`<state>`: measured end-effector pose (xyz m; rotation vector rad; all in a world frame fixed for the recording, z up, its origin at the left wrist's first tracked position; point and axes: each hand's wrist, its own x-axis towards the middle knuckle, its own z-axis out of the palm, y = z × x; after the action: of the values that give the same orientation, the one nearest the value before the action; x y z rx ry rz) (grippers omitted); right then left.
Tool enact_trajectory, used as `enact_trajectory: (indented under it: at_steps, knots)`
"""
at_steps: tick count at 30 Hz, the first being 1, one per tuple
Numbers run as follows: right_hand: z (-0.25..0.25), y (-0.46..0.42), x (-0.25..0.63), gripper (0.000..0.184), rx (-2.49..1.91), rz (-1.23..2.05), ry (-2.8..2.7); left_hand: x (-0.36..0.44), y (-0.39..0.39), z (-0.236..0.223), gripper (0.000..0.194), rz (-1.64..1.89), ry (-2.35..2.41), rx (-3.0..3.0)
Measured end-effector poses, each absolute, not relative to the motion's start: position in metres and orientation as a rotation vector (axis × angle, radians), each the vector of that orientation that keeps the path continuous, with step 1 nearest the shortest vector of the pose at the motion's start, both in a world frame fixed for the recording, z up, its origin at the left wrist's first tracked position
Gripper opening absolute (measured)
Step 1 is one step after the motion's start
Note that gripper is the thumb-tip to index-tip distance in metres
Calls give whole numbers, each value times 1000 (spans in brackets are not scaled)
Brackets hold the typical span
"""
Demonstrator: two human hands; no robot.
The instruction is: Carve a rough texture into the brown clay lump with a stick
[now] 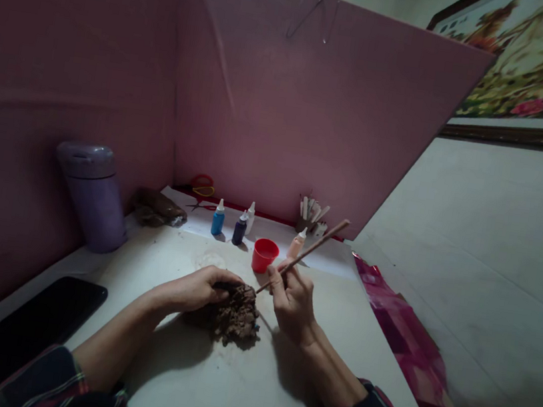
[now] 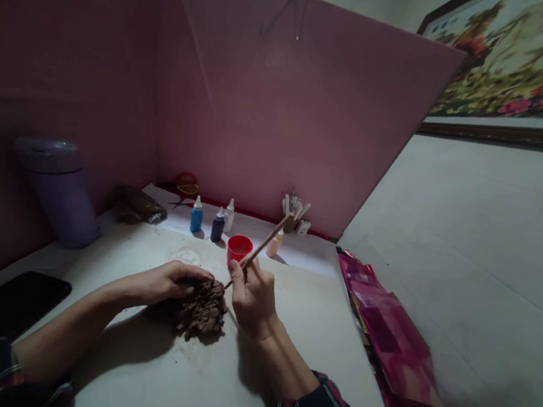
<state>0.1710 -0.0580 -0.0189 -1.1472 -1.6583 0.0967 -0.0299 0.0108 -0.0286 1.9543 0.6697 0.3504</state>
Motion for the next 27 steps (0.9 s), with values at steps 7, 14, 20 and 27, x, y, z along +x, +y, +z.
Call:
enact_trajectory:
  at_steps: [7,14,20,27]
  knots:
    - [-28,-60,170,19,-1152,179,-1662,-30,11,-29,48,359,674,1947]
    - [-30,-64,171,17,-1066,128,-1698,-29,8,-27,50,394,711,1917]
    - [-33,-66,171,18,-1033,159,-1687,-31,9,-29,57,436,704,1946]
    - [-35,-67,169,16,-970,103,-1724,-29,8,-28,51,427,711,1976]
